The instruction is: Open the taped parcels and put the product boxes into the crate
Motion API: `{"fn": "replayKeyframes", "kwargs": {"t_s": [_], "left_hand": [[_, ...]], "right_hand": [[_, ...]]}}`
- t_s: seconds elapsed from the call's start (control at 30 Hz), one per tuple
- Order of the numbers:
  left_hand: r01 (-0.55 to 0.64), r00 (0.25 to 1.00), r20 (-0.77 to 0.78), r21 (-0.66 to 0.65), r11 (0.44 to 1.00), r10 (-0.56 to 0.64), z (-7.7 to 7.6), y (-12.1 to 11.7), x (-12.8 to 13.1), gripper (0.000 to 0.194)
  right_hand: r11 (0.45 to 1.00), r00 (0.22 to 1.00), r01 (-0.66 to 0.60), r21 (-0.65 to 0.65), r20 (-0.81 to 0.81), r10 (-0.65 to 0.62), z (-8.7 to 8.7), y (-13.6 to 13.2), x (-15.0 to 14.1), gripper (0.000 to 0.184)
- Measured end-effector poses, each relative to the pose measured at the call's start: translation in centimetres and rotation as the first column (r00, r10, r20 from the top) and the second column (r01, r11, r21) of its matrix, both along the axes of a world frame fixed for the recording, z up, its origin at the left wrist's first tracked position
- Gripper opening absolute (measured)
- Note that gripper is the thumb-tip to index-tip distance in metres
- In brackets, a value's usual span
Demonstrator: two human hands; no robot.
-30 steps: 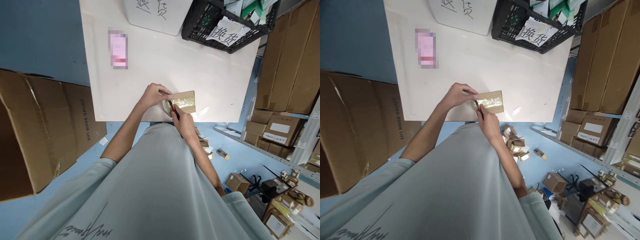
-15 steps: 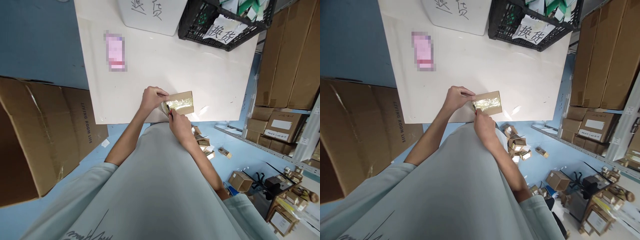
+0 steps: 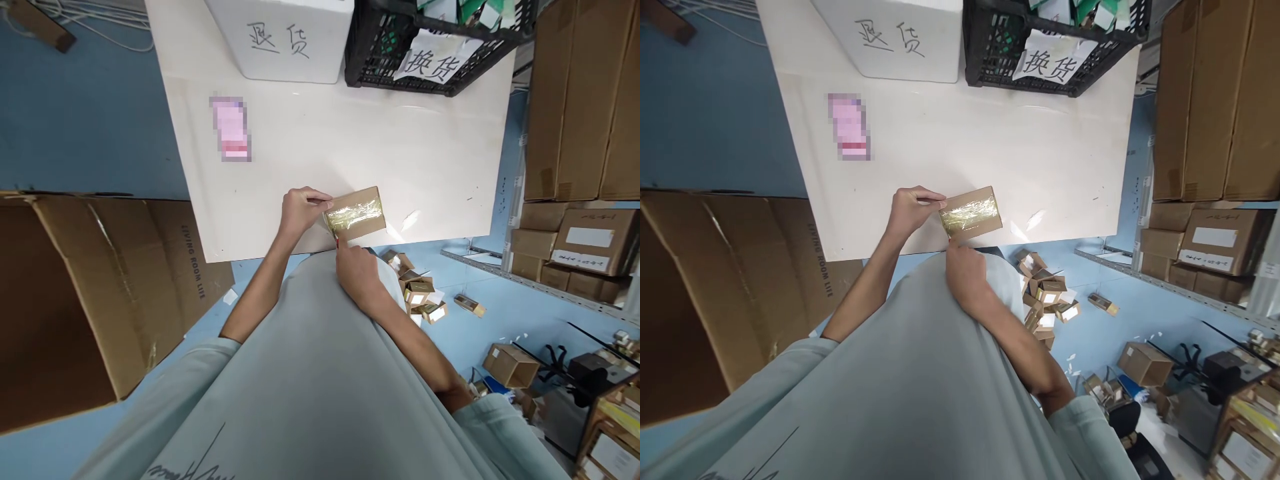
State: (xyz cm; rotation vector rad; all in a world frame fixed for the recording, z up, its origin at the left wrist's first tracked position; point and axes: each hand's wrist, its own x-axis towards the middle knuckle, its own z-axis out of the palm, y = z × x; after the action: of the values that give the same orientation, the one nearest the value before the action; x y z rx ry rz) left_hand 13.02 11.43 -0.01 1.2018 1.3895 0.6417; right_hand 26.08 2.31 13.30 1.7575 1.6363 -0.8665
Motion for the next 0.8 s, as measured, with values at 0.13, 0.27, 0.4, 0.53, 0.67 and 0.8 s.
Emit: {"fn": "replayKeyframes", "kwargs": {"t_s": [0.13, 0.27, 0.4, 0.53, 0.67, 0.8], "left_hand": [[0.003, 0.999, -0.034, 0.025, 1.000, -0.002, 0.0, -0.1, 0.0, 0.009], [-0.006, 0.999, -0.054, 0.035, 0.999, 0.008, 0.2, 0.1, 0.1, 0.011], [-0.007, 0.998, -0.057, 0.046, 0.999, 0.010, 0.3, 0.1, 0.1, 0.016], [0.043, 0.996, -0.079, 0.060, 0.997, -0.039, 0.4, -0.1, -0.1, 0.016], [0.109, 0.984, -0.150, 0.092, 0.990, -0.094, 1.2, -0.8, 0.3, 0.020], [0.205, 0.953, -0.273, 0.262, 0.943, -0.132, 2.4, -2.1, 3.8, 0.031]], "right_hand": [[1.000, 1.000, -0.011, 0.012, -0.021, 0.011, -0.6, 0.0, 0.2, 0.054], [0.997, 0.996, -0.078, 0.023, -0.046, 0.079, -0.3, 0.0, 0.1, 0.066], [0.989, 0.988, -0.148, -0.023, -0.057, 0.147, 0.2, -1.0, 1.4, 0.069], [0.993, 0.991, -0.117, -0.026, -0.072, 0.115, 0.0, -2.2, 4.5, 0.063], [0.990, 0.988, 0.038, 0.136, -0.151, -0.017, -0.2, -3.0, 8.5, 0.054], [0.932, 0.973, 0.204, 0.299, -0.171, -0.158, -0.4, -3.1, 12.1, 0.052]]}}
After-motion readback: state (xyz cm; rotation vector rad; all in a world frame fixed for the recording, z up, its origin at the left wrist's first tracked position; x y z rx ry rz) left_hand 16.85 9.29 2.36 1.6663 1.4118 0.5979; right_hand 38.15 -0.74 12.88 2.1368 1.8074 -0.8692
